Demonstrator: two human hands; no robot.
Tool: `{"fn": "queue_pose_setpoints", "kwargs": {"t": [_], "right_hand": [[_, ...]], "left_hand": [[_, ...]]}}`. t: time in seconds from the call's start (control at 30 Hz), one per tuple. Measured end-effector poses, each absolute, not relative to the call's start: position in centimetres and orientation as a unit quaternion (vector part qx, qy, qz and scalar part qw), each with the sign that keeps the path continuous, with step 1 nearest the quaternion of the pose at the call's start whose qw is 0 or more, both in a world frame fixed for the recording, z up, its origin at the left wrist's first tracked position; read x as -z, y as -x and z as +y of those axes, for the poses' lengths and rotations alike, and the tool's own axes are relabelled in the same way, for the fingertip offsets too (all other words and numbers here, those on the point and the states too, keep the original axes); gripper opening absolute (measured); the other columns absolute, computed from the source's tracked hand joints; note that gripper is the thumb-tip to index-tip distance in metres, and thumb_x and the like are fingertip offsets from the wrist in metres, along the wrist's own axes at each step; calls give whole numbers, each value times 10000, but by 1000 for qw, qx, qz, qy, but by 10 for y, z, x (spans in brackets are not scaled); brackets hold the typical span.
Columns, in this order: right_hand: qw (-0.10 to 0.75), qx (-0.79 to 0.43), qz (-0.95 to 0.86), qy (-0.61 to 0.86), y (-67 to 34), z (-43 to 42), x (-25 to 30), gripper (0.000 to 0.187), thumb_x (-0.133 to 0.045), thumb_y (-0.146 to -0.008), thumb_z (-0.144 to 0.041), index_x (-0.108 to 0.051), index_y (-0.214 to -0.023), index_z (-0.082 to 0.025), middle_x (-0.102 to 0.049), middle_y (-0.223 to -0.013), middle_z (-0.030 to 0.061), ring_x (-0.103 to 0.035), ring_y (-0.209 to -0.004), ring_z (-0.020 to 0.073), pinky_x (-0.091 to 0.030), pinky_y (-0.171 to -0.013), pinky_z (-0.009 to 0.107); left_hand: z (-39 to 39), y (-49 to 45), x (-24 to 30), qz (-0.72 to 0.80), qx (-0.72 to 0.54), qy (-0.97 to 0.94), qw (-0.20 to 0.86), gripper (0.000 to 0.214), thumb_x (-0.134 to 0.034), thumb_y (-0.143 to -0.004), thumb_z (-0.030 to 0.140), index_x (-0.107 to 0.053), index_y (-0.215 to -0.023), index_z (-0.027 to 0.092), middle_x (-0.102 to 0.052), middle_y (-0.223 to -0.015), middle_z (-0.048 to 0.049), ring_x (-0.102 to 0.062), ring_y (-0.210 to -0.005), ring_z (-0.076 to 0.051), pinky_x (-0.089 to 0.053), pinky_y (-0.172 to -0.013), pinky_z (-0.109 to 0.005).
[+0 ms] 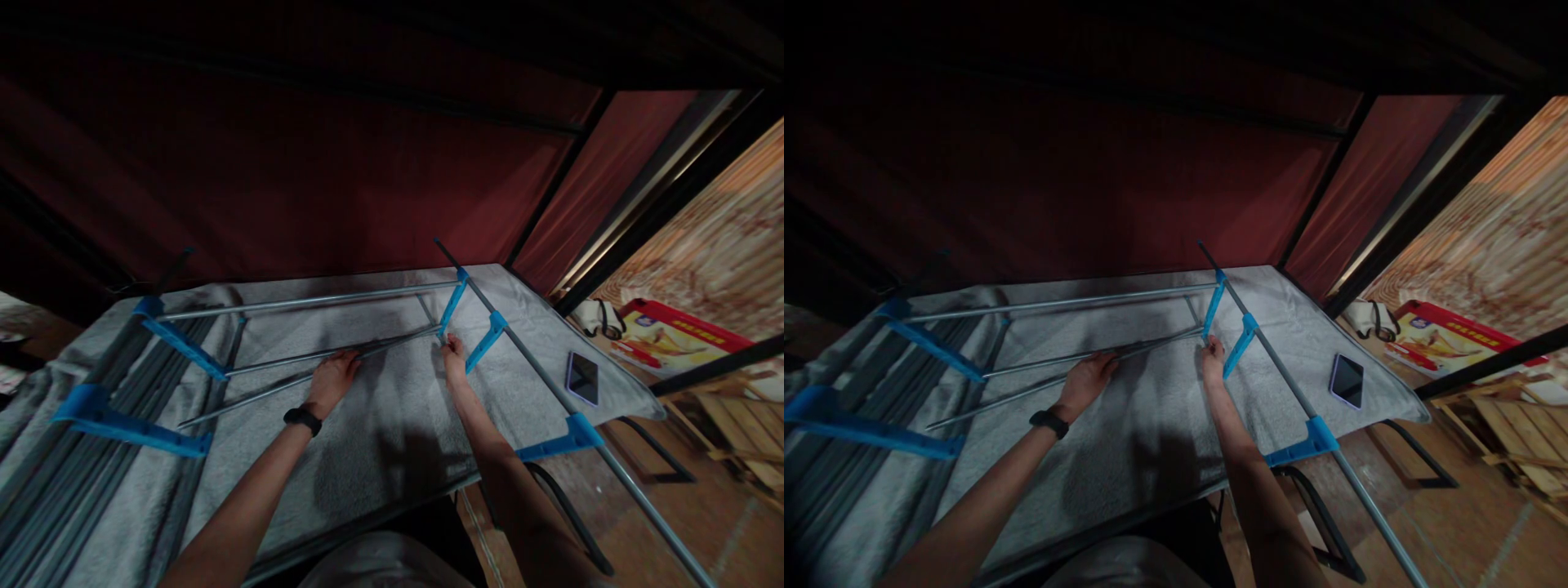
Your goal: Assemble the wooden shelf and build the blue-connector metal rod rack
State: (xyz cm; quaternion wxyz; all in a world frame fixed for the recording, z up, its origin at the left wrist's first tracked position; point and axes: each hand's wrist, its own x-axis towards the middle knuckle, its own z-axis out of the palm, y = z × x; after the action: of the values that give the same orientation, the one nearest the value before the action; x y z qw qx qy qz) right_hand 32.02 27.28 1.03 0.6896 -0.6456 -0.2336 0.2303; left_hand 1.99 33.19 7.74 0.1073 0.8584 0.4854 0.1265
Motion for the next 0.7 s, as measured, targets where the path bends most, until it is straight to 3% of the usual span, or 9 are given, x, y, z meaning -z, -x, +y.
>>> {"fn": "queue_pose_setpoints", "kwargs": {"t": [0.37,0.57,0.7], "right_hand": [[623,-170,-273,713,-322,277,11,487,-487,-681,-272,-603,-1148,-193,-623,-1141,97,-567,-1116,232,-427,-1041,460],[560,-101,-361,739,-305,253,16,572,-461,-740,-214,-550,-1303,-169,-502,-1352,144,-449,-1306,257,-324,-1148,463],[512,-63,-438,736,-284,236,3,556,-460,-758,-177,-546,-1308,-154,-438,-1422,162,-366,-1385,286,-303,-1161,514]], "left_hand": [[320,-27,-66,478,-80,-866,124,332,-439,-989,300,-622,-1254,218,-678,-1189,-81,-668,-998,-218,-495,-891,-328],[311,-26,-49,463,-66,-875,126,327,-439,-984,272,-633,-1240,211,-662,-1240,-81,-652,-1040,-227,-486,-930,-346],[305,-23,-41,450,-64,-881,131,311,-454,-974,253,-645,-1219,225,-655,-1246,-82,-634,-1079,-222,-474,-959,-350]]}}
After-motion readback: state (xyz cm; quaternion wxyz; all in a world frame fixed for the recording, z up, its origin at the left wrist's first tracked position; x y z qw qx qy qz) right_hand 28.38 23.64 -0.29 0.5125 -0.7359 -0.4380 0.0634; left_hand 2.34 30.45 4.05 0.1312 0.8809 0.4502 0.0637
